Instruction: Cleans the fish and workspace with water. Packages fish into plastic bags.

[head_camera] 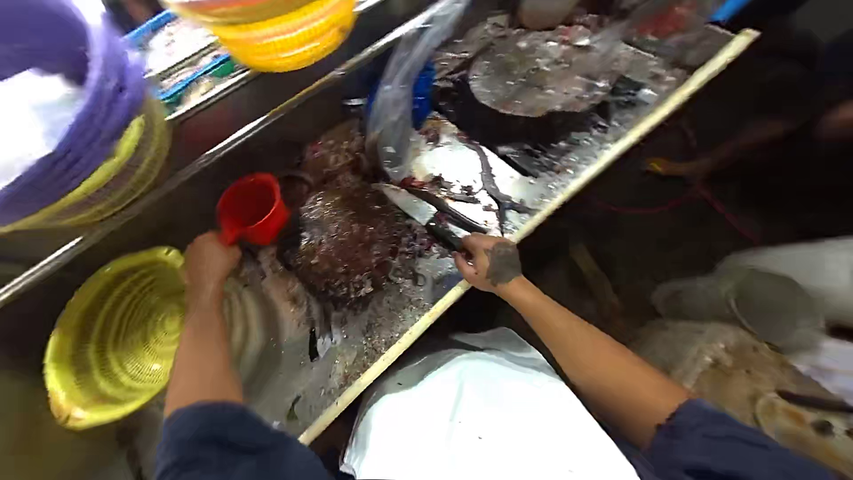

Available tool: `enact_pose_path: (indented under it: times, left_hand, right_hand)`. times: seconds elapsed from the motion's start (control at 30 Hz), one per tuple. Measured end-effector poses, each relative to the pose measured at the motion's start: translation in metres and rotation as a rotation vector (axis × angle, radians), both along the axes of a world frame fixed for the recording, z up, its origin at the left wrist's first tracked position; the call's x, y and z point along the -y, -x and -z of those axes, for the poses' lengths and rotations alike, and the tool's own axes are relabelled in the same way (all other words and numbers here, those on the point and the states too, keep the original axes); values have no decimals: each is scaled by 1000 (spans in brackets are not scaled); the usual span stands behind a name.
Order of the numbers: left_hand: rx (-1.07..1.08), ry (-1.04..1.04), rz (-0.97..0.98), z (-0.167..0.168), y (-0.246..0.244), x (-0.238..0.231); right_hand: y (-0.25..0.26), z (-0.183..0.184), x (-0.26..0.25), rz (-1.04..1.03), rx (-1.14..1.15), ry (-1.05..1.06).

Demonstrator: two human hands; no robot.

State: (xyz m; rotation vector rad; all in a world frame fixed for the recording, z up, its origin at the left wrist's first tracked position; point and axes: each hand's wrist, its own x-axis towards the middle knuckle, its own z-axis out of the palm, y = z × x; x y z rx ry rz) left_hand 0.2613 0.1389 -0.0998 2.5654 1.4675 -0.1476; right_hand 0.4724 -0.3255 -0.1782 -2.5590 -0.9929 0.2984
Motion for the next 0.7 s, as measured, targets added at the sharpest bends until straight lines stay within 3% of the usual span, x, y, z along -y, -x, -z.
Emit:
enact_pose_path:
  times: [0.13,0.23,0.33,0.4,0.47,0.53,0.6,0.67,0.7]
  left_hand:
    - [110,25,-165,-43,3,69]
    - [318,35,-234,-59,15,121]
    - [400,28,-282,-69,16,172]
    - [490,141,-261,-86,11,215]
    - [544,256,-212,-99,-4,259]
    - [631,312,-175,-92,-19,298]
    - [670,383,-140,-76,-32,330]
    - [711,410,-96,-57,-44,355]
    - [753,414,-68,-49,-48,369]
  right_hand:
    - [2,19,22,32,105,-45]
    - [14,-7,14,-63,34,-132]
    - [3,-19,10,-260,-227,-303]
    - [5,-29,-5,-346,-610,-472]
    - [23,-65,-29,-360,-994,-400]
    - [31,-84,-54,-390,-1273,-387]
    - [28,-85,-70,-347,-1513,-533]
    - [28,-86,-70,-249,-1563,-616]
    - [31,-87,-60,-193,-1467,-598]
